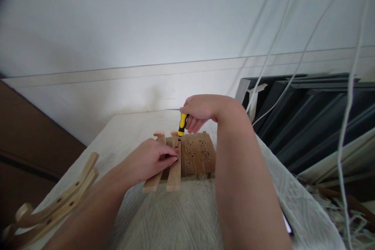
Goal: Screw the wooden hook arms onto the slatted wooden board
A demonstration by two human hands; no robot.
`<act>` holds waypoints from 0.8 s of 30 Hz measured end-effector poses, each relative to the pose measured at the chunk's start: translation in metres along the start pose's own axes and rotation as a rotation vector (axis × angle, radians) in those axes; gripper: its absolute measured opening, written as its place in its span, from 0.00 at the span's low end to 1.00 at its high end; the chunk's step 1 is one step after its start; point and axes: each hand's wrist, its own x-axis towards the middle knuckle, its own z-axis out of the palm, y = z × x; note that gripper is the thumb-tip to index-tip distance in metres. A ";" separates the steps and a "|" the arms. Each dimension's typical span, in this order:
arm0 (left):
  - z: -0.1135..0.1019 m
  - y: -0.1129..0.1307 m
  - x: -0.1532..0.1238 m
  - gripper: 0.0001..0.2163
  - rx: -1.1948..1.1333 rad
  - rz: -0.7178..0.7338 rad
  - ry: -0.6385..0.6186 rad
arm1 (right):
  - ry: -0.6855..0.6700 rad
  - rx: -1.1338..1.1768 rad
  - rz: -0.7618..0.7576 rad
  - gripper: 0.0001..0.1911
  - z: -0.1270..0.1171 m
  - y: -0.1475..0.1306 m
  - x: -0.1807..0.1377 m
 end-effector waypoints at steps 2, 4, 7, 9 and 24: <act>0.000 0.001 0.000 0.11 -0.007 -0.002 0.004 | -0.022 0.034 0.026 0.15 0.004 -0.001 0.004; -0.001 0.003 0.001 0.11 -0.010 -0.007 0.000 | -0.023 0.060 0.050 0.16 0.006 -0.002 0.008; -0.002 0.005 0.002 0.11 -0.001 -0.022 -0.001 | -0.015 0.090 0.054 0.16 0.008 0.000 0.013; -0.002 0.006 0.002 0.10 0.000 -0.027 0.000 | -0.012 0.105 0.044 0.17 0.008 0.002 0.017; 0.001 -0.003 0.002 0.10 -0.037 0.000 0.040 | 0.057 0.018 -0.049 0.14 0.003 -0.003 0.004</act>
